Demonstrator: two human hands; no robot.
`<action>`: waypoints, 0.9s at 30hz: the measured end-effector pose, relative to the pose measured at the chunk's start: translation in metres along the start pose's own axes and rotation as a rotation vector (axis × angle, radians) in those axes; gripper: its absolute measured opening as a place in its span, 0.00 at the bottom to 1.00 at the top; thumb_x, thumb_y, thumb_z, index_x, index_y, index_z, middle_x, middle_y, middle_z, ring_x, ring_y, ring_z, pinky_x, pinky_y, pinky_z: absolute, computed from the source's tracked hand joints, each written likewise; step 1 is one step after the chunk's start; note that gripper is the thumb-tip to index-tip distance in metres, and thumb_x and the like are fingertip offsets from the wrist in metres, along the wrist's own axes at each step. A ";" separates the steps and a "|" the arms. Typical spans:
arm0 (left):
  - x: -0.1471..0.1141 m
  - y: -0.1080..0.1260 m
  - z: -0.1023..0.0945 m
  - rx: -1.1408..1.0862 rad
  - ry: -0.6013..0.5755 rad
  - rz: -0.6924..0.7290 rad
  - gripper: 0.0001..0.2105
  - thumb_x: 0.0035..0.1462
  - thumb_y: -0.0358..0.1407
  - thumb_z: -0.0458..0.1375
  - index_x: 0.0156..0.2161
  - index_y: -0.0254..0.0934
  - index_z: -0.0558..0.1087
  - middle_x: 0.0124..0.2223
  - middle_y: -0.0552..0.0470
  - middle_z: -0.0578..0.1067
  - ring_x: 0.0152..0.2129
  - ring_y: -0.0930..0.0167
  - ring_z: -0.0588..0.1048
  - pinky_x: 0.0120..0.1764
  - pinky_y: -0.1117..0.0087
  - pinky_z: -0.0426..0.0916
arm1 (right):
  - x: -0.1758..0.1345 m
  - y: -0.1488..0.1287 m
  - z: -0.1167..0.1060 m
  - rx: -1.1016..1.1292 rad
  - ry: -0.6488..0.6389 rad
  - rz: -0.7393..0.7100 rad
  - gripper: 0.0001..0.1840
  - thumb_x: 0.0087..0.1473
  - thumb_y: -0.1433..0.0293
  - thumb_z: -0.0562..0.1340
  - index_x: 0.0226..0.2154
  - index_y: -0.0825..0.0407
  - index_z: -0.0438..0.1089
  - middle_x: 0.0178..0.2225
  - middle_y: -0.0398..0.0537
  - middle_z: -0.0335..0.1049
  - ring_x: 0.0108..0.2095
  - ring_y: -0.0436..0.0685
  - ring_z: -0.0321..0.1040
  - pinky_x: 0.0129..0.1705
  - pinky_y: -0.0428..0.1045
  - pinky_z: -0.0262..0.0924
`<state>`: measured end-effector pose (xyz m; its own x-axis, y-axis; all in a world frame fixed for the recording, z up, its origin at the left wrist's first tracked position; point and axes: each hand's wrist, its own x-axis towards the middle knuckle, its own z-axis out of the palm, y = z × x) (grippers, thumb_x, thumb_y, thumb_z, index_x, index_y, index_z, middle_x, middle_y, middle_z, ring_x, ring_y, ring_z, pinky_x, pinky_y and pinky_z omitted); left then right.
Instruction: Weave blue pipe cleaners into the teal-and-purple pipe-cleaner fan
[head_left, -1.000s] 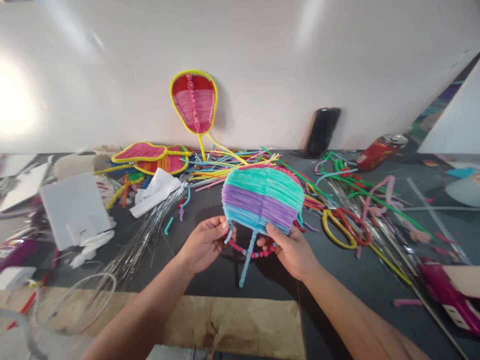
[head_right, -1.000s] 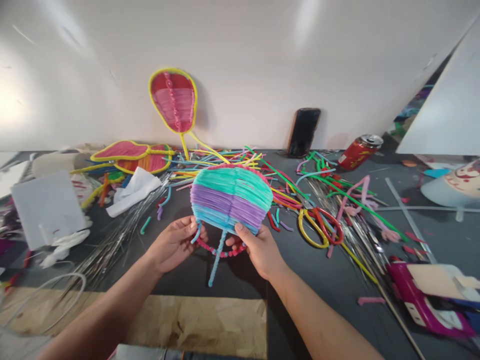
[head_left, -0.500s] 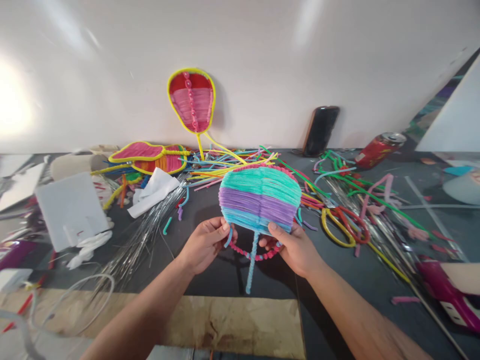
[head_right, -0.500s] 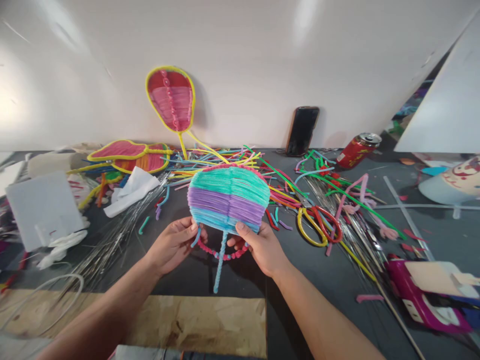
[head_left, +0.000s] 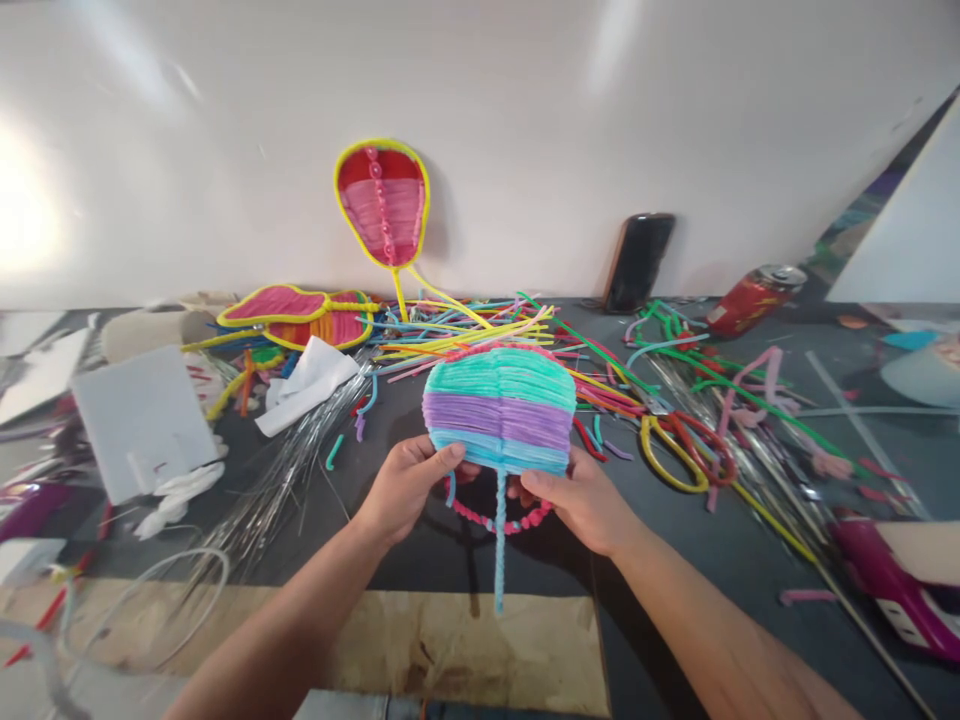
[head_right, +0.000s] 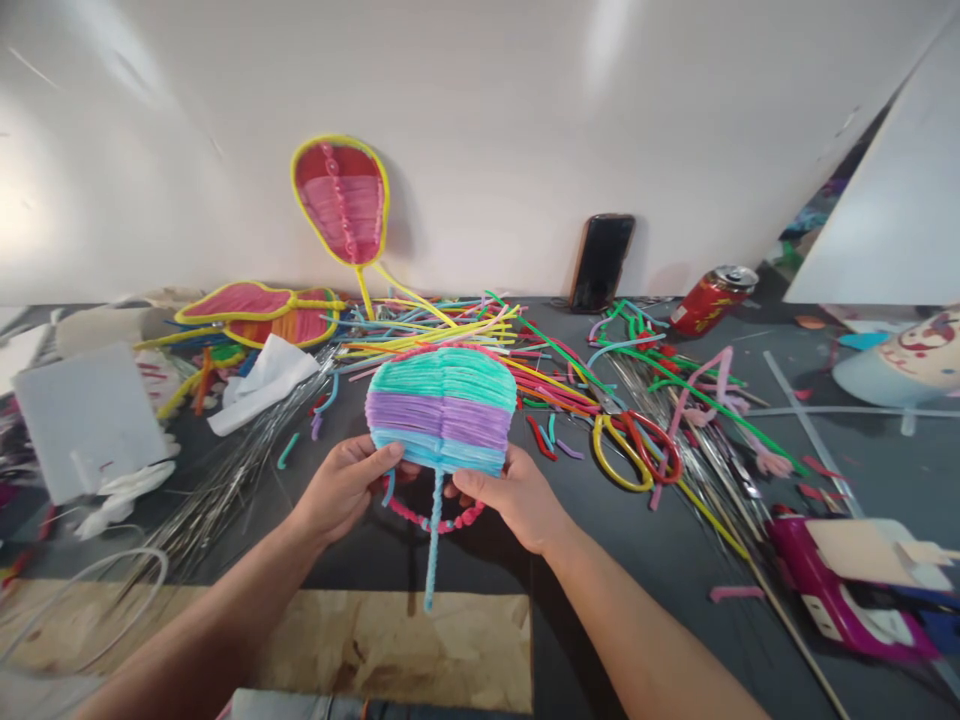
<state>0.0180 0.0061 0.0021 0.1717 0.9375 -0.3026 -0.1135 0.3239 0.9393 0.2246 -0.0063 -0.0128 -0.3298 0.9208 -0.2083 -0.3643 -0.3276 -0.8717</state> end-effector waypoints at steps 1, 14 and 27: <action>0.000 0.000 0.000 0.002 0.004 0.001 0.12 0.49 0.42 0.64 0.27 0.33 0.78 0.27 0.47 0.79 0.24 0.72 0.73 0.30 0.74 0.65 | 0.000 0.000 0.000 -0.007 0.008 0.011 0.14 0.42 0.63 0.70 0.30 0.53 0.72 0.24 0.46 0.75 0.26 0.52 0.70 0.28 0.46 0.62; 0.002 -0.004 -0.001 -0.044 0.073 -0.027 0.13 0.47 0.43 0.65 0.27 0.32 0.77 0.25 0.47 0.79 0.21 0.74 0.72 0.25 0.75 0.62 | 0.001 -0.001 0.005 0.120 0.049 0.047 0.14 0.45 0.61 0.69 0.32 0.52 0.70 0.23 0.43 0.73 0.23 0.51 0.70 0.25 0.44 0.61; 0.003 -0.002 0.000 -0.118 -0.003 0.019 0.20 0.49 0.51 0.61 0.33 0.33 0.76 0.30 0.46 0.78 0.27 0.69 0.74 0.30 0.72 0.66 | 0.004 -0.007 -0.005 0.128 0.090 -0.030 0.13 0.48 0.58 0.66 0.29 0.50 0.70 0.28 0.44 0.73 0.26 0.51 0.70 0.28 0.45 0.62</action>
<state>0.0191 0.0086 -0.0009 0.1712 0.9433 -0.2845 -0.2314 0.3192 0.9190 0.2300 0.0006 -0.0095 -0.2404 0.9437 -0.2271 -0.4826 -0.3192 -0.8156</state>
